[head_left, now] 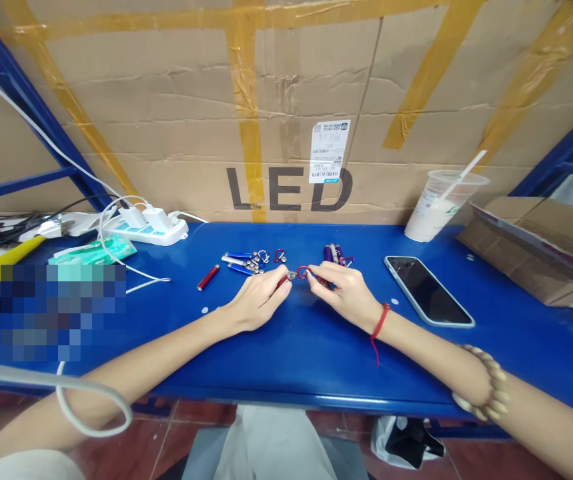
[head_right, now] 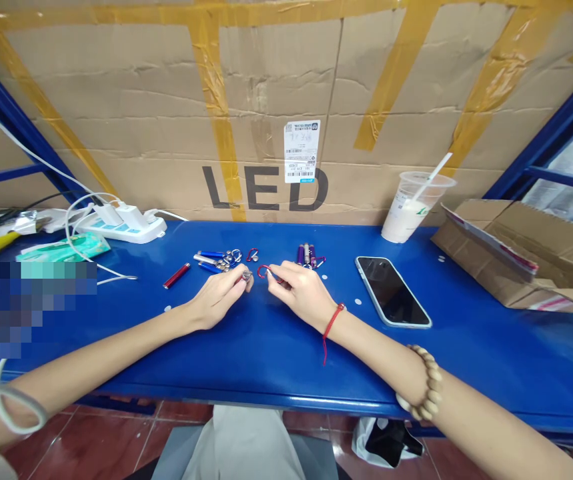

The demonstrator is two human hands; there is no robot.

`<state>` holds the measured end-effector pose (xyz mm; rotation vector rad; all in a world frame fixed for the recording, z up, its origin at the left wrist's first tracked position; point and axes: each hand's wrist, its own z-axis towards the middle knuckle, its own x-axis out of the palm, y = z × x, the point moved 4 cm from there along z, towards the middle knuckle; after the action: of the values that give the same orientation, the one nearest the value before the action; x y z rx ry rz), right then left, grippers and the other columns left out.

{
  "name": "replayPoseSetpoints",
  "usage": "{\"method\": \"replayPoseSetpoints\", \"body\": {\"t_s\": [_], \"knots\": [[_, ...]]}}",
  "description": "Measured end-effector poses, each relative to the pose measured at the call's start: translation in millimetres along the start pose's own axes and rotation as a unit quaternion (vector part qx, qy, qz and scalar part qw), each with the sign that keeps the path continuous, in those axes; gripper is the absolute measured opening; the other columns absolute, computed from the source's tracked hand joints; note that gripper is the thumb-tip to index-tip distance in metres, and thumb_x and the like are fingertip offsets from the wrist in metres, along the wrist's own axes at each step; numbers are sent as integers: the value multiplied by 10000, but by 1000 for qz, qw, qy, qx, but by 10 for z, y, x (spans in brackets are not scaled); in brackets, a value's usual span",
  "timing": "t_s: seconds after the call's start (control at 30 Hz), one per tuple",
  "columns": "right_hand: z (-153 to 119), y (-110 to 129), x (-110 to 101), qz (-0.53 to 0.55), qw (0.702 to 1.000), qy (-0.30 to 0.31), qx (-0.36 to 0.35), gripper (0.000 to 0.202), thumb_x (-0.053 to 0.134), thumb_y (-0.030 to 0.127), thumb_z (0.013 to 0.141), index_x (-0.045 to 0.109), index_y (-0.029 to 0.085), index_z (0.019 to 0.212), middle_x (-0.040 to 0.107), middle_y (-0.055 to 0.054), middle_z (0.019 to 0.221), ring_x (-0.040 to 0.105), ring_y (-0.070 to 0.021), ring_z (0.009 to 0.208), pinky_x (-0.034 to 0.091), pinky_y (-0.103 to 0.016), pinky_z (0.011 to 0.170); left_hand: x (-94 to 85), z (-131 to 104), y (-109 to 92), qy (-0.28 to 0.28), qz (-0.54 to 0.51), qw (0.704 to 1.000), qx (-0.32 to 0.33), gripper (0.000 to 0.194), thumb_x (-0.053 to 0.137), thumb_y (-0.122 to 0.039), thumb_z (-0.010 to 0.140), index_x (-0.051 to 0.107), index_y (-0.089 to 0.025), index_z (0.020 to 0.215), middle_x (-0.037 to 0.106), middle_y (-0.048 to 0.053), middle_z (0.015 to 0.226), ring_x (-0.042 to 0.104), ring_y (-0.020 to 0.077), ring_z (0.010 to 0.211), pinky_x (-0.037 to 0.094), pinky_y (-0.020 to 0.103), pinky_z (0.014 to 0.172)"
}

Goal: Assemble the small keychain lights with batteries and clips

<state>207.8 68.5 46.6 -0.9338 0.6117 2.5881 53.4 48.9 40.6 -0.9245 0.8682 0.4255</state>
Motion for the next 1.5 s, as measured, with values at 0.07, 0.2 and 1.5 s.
{"method": "replayPoseSetpoints", "body": {"t_s": [0.07,0.2,1.5], "knots": [[-1,1,-30,13,999,-38,9,232,463,217,885,652,118,795,564,-36,641,494,-101,551,417,-220,568,2,3,-1,-4,23,1000,7,285,204,-332,930,390,-195,763,507,7,721,471,135,636,359,263,646],[-12,42,-55,14,997,-77,9,225,470,226,883,658,136,798,603,-51,692,538,-117,604,452,-237,617,34,13,-5,-21,81,996,40,268,251,-339,929,411,-193,771,517,11,723,494,141,649,356,257,633],[-26,40,13,20,1000,-21,-11,276,428,268,906,657,116,877,523,-20,610,467,-94,530,408,-211,537,60,14,25,-43,-153,986,-54,242,478,-409,841,434,-184,919,493,-26,698,478,116,635,406,249,645]]}}
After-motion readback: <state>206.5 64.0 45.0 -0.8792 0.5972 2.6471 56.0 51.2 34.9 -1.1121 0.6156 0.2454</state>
